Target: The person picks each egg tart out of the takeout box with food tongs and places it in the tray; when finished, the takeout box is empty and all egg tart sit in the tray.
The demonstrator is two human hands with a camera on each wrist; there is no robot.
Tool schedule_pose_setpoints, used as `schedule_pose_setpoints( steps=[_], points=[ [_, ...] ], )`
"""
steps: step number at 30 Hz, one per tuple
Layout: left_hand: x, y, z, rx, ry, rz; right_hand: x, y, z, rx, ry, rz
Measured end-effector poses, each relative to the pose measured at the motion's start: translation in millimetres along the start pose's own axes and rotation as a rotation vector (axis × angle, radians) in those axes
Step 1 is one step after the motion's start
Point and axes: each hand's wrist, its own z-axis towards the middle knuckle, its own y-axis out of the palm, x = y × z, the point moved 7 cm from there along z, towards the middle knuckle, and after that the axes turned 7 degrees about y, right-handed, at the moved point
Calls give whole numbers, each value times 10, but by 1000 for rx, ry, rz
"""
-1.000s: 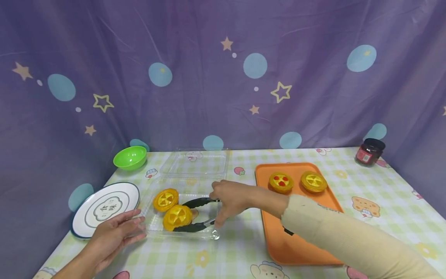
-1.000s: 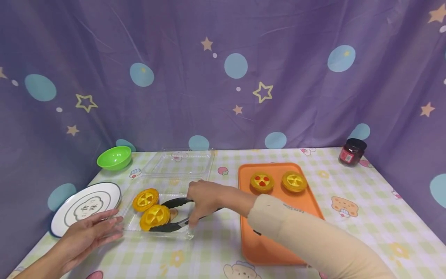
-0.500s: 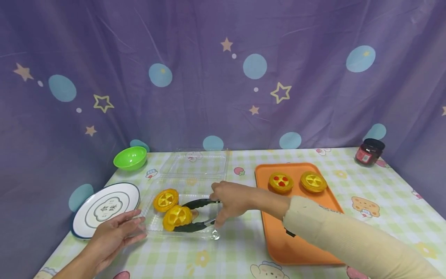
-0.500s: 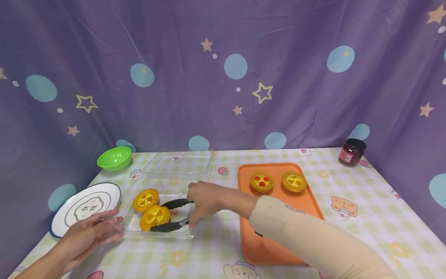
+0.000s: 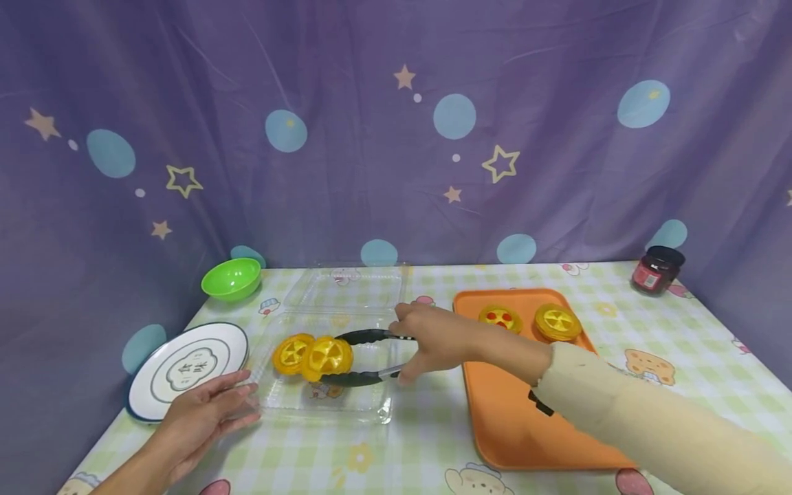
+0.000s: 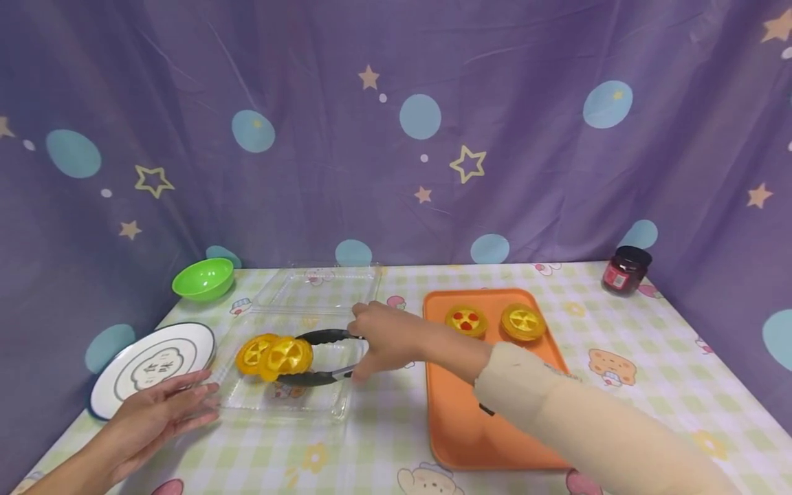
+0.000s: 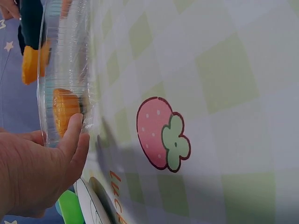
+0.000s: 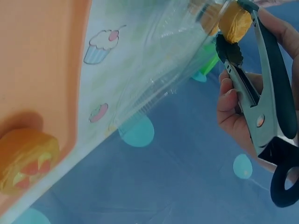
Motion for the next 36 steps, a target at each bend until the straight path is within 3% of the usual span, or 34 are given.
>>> schedule_pose_setpoints(
  steps=[11, 24, 36],
  points=[
    [-4, -3, -1, 10, 3, 4, 41, -154, -169, 49, -25, 48],
    [4, 5, -8, -3, 4, 16, 255, -293, -504, 100, 88, 116],
    [18, 15, -10, -12, -2, 19, 378, -383, -770, 89, 168, 124]
  ],
)
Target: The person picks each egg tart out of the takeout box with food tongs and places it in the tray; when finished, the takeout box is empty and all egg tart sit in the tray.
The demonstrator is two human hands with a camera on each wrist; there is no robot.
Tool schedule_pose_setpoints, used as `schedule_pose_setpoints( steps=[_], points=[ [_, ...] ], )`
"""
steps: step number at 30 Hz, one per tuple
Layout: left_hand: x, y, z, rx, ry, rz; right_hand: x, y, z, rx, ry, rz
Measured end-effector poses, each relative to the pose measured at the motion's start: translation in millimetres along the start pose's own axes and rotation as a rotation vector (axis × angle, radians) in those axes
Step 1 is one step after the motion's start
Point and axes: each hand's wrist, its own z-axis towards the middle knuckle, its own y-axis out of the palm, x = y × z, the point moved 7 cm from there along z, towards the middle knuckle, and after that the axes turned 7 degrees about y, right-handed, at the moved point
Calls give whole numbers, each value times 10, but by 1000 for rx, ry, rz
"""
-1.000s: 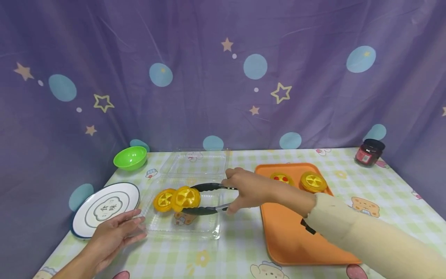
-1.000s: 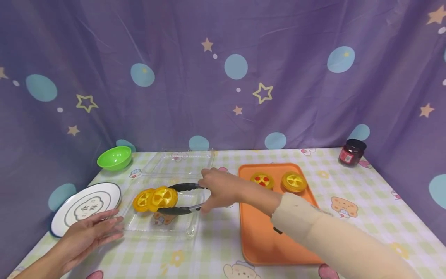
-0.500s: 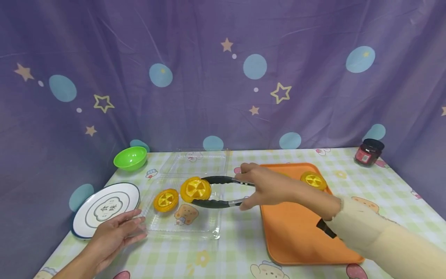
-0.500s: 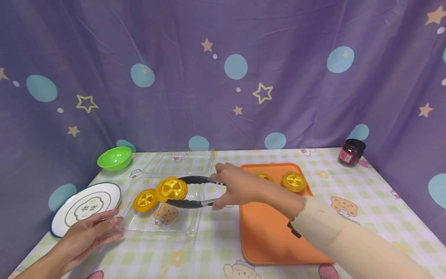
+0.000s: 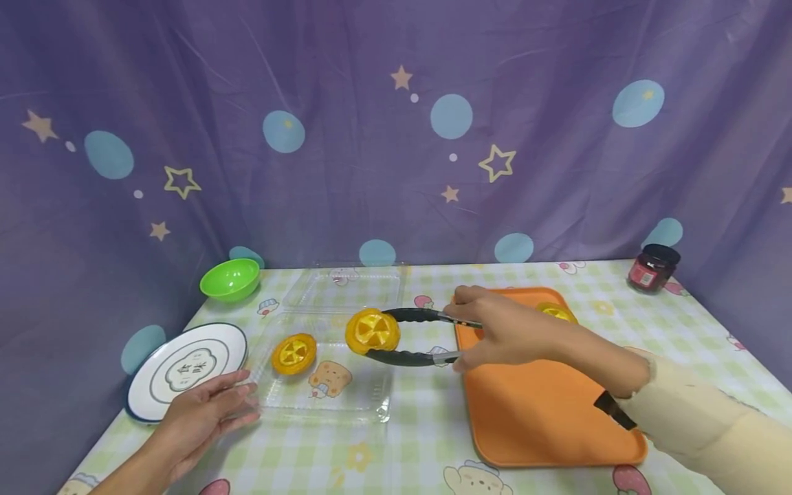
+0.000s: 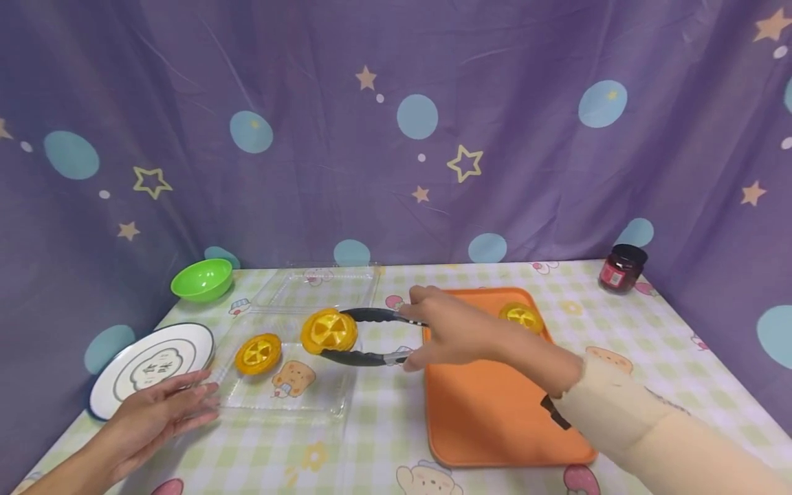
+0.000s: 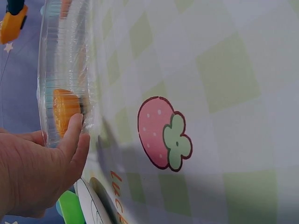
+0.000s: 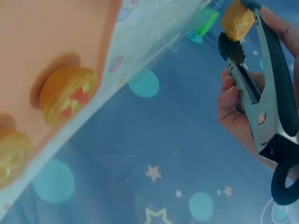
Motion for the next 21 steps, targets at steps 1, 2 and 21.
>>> schedule_pose_setpoints(
  steps=[1, 2, 21],
  points=[
    [1, 1, -1, -1, 0, 0, 1, -29, -24, 5, 1, -5],
    [2, 3, -1, -3, 0, 0, 4, -59, -48, 14, 1, -16],
    [-16, -6, 10, -7, 8, -2, 525, -170, -662, 67, 92, -14]
  ],
)
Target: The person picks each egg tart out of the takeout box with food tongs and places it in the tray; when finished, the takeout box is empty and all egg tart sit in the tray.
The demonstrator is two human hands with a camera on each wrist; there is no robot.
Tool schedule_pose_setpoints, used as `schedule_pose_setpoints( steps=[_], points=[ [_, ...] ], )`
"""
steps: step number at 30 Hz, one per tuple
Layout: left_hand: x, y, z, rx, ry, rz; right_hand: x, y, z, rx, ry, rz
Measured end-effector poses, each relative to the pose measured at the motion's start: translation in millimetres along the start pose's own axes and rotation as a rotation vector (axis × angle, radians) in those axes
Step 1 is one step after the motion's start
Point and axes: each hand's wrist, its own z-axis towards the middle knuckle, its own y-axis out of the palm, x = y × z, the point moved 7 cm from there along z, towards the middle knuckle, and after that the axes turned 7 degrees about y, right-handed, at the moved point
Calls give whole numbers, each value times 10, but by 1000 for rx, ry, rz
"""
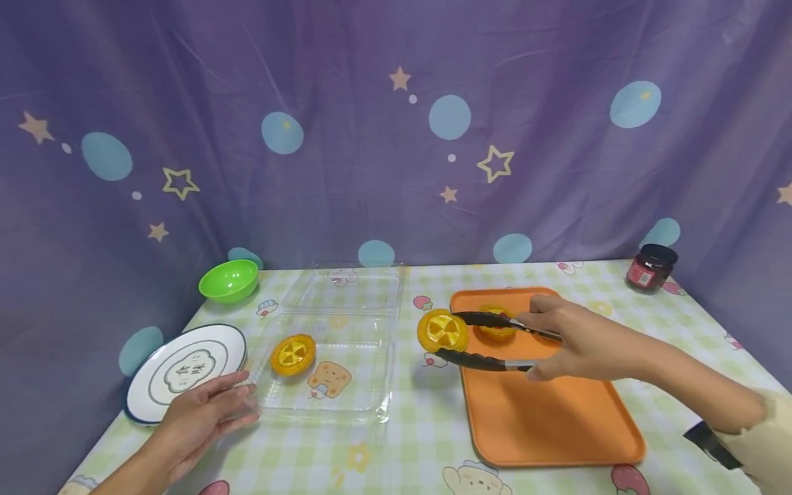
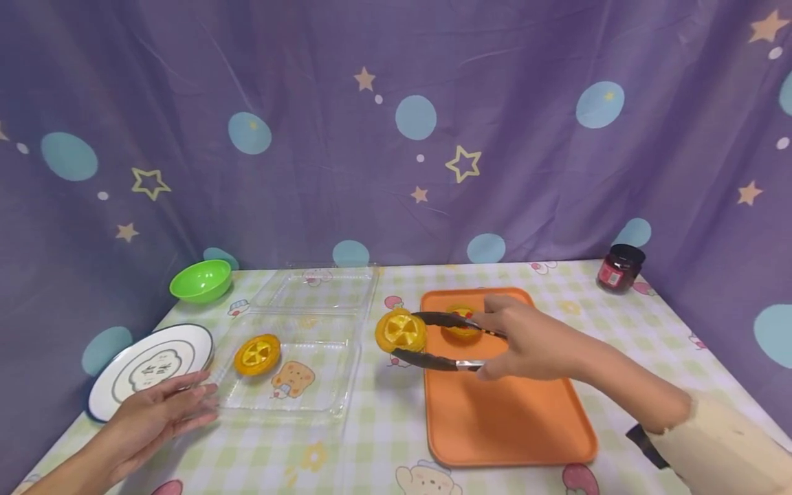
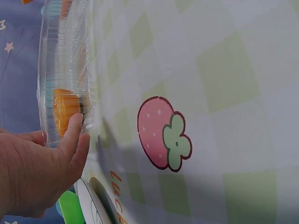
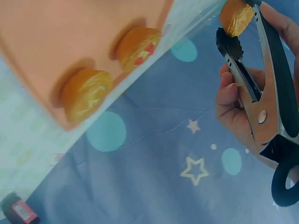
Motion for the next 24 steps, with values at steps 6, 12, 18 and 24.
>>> schedule_pose_setpoints(
  steps=[6, 12, 18, 24],
  points=[
    [2, 5, -14, 7, -6, 1, 182, 60, -115, -11, 14, -15],
    [19, 11, -17, 8, 0, 1, 443, 74, -301, -18, 44, -22],
    [25, 8, -15, 7, 4, 0, 639, 100, -459, -5, 66, -27],
    [17, 7, -22, 7, 2, 2, 719, 192, -516, -54, 94, -30]
  ],
)
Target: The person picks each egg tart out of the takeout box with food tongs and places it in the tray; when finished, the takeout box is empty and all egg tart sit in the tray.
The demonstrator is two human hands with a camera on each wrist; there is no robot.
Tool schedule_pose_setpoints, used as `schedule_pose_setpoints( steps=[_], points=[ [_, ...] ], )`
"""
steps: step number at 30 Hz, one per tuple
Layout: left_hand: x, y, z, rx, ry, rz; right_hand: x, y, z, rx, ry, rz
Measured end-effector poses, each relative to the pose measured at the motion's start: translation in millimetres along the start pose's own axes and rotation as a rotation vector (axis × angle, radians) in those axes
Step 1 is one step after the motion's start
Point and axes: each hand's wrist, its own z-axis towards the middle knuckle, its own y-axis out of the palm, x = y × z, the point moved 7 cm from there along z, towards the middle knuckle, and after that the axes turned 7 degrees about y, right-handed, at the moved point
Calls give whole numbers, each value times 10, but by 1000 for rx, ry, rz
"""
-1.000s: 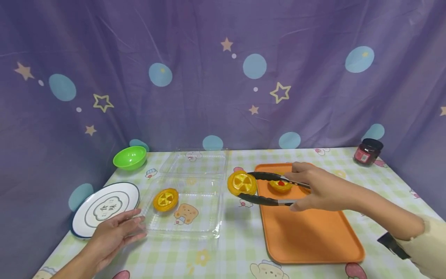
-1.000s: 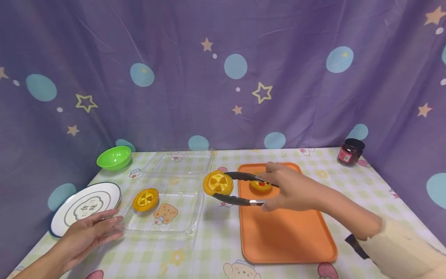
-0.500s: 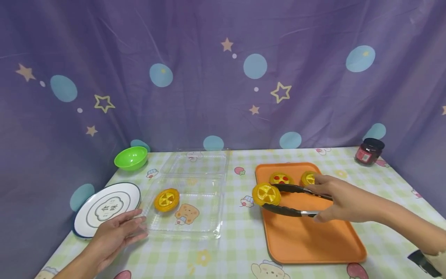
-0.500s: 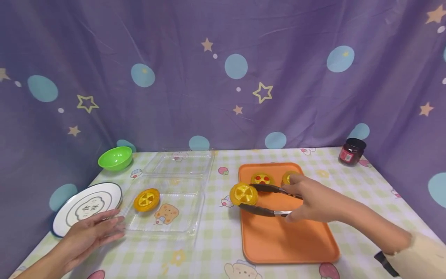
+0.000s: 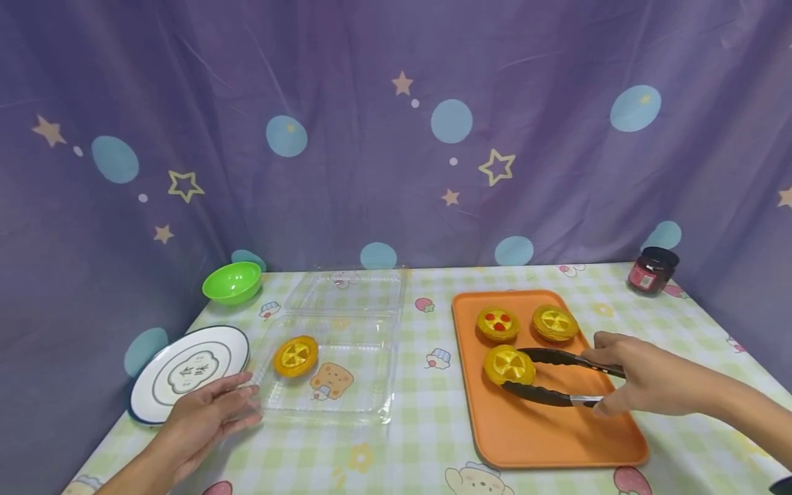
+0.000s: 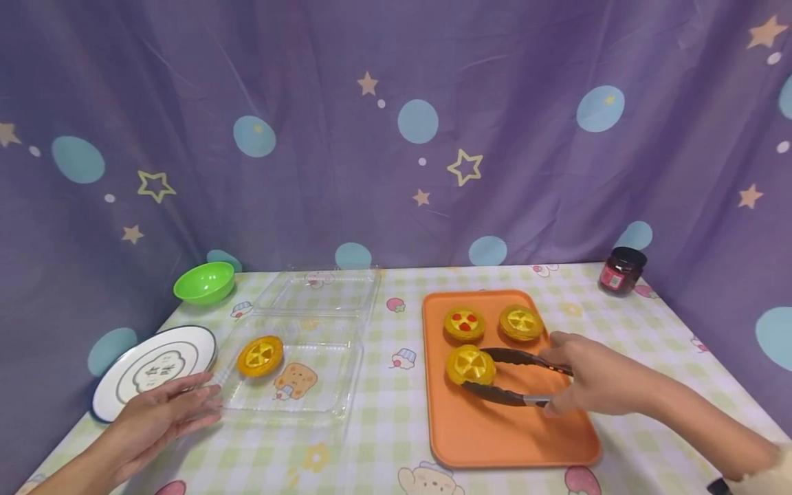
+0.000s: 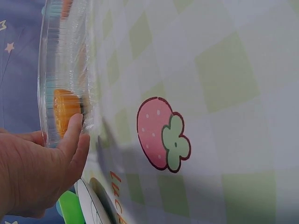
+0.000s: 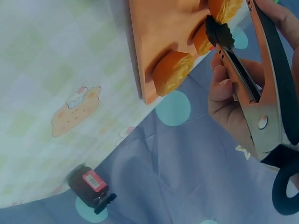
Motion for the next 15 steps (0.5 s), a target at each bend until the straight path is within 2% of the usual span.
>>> schedule_pose_setpoints(
  steps=[6, 12, 15],
  points=[
    [-2, 0, 0, 0, -2, -2, 34, 24, 2, 1, 1, 5],
    [-4, -4, 5, 0, 0, 1, 48, 17, -7, -16, 51, 34],
    [-9, -4, 7, -3, 2, 3, 50, -28, -22, -1, 74, 34]
  ],
)
